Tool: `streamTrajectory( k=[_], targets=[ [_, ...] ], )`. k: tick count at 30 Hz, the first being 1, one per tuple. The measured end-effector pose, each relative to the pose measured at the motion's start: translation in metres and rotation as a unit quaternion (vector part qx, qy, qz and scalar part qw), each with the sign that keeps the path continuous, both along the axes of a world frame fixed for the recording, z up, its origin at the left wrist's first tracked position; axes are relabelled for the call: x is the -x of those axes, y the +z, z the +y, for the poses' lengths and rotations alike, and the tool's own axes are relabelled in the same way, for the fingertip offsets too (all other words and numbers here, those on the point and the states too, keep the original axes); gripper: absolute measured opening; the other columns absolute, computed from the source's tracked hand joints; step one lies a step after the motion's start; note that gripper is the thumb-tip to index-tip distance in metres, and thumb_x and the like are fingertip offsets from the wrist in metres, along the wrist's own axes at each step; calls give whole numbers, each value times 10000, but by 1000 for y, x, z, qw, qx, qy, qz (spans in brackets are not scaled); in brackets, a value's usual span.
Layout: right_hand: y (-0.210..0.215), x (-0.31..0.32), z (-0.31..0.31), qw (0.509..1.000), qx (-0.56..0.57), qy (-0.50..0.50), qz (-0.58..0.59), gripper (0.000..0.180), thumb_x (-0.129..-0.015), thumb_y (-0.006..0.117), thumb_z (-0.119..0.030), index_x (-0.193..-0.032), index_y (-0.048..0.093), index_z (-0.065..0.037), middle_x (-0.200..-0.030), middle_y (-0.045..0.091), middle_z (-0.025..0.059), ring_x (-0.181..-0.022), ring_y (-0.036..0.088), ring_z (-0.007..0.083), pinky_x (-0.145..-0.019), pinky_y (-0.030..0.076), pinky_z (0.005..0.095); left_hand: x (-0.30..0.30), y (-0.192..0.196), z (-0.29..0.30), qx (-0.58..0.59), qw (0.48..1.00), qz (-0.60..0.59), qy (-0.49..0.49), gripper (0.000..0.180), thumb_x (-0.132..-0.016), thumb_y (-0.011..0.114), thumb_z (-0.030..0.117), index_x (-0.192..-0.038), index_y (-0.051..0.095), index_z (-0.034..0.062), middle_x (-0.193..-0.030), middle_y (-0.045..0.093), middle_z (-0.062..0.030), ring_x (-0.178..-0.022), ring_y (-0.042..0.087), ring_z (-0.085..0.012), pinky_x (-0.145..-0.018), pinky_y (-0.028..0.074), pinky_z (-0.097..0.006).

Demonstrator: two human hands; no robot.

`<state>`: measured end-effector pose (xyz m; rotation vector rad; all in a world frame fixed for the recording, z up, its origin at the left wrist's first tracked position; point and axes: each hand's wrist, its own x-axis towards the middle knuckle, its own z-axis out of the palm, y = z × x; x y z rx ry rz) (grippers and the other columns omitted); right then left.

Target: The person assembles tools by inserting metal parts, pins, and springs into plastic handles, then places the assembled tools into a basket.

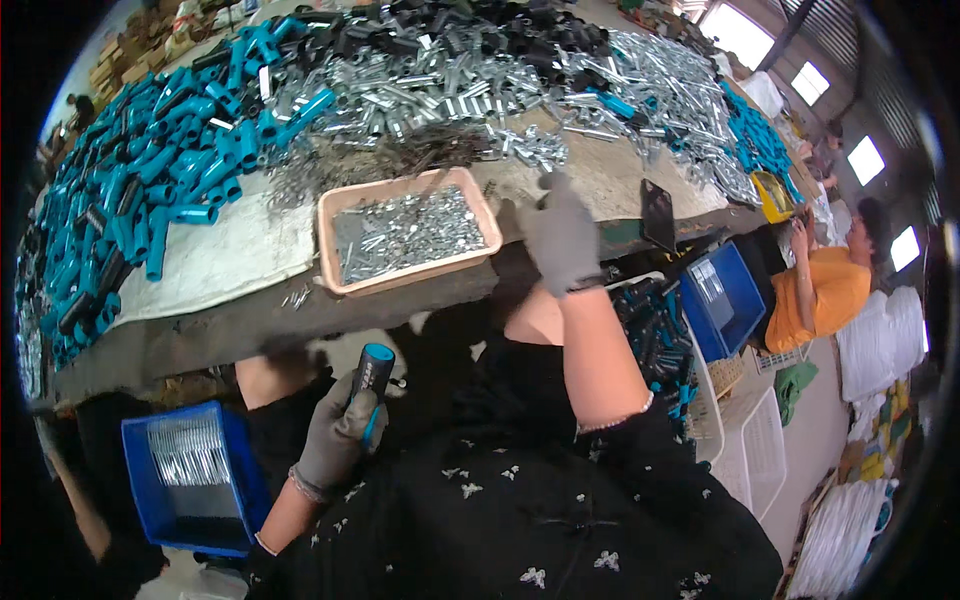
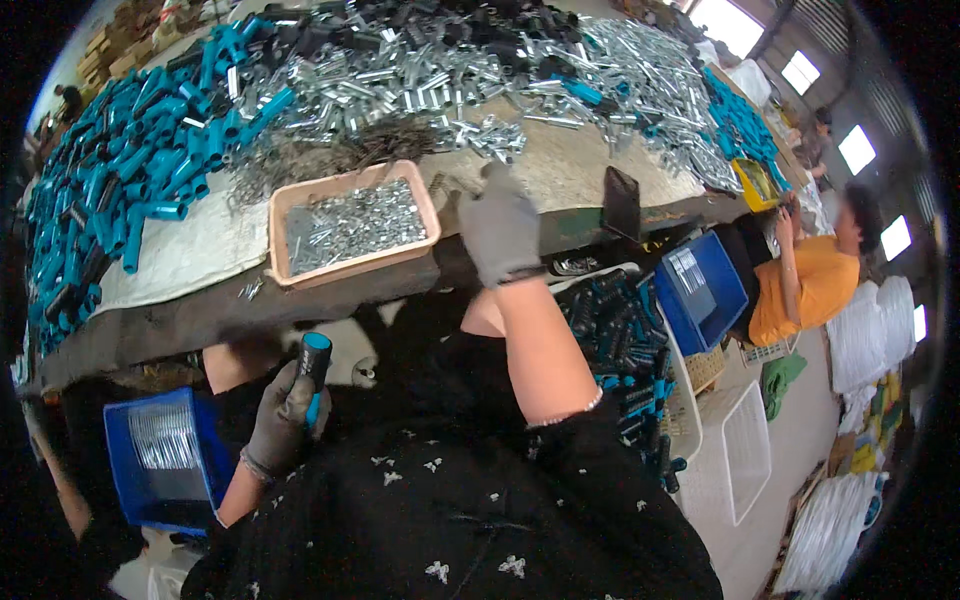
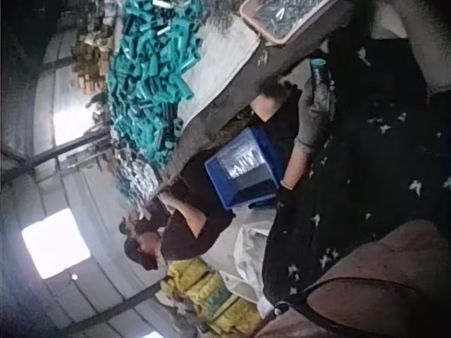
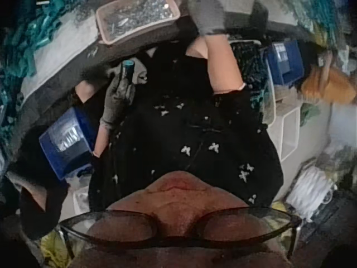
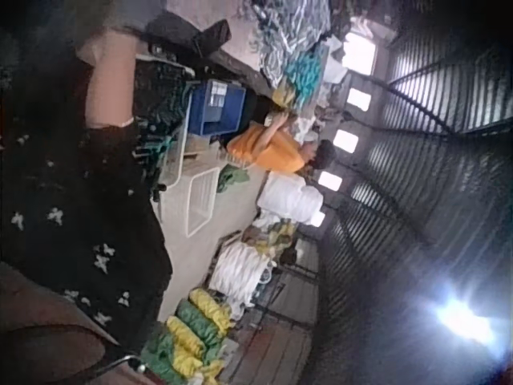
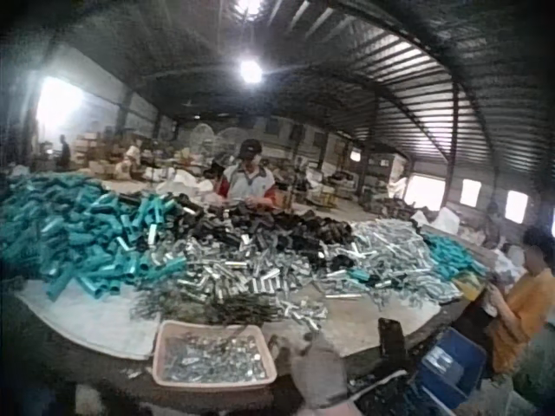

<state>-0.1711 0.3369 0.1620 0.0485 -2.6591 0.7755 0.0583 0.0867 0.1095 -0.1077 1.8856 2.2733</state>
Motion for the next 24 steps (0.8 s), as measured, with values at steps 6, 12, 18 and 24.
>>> streamTrajectory(
  k=[6, 12, 18, 24],
  targets=[
    [36, -91, -28, 911, 294, 289, -33, 153, -822, 665, -28, -969, 704, -32, -1031, 663, 141, -954, 644, 322, -831, 516, 383, -6, -12, -27, 8, 999, 32, 14, 376, -1010, 573, 306, -1261, 570, 27, -824, 564, 35, -654, 487, -31, -559, 397, -200],
    [35, -115, -81, 774, 47, 631, -24, 236, -815, 677, -22, -1047, 685, -62, -967, 665, 133, -924, 643, 327, -828, 515, 406, -21, 4, -52, 240, 953, 182, -23, 431, -857, 744, 183, -1213, 597, -11, -1000, 675, -183, -889, 677, -257, -786, 524, -344],
    [41, -128, -134, 783, 32, 600, -161, 167, -857, 707, -95, -1014, 693, -39, -970, 681, 138, -902, 656, 300, -815, 510, 392, -52, 3, -75, 342, 916, 198, 72, 527, -836, 773, 280, -1245, 587, 4, -1051, 675, -226, -949, 665, -386, -795, 526, -412],
    [63, -75, -269, 801, 43, 581, -141, 314, -905, 658, -230, -1146, 660, -30, -1105, 688, 184, -1048, 660, 308, -928, 499, 377, -87, -3, -115, 215, 944, 122, 217, 424, -879, 710, 200, -1235, 584, 8, -957, 664, -192, -843, 663, -298, -768, 514, -362]
  ],
)
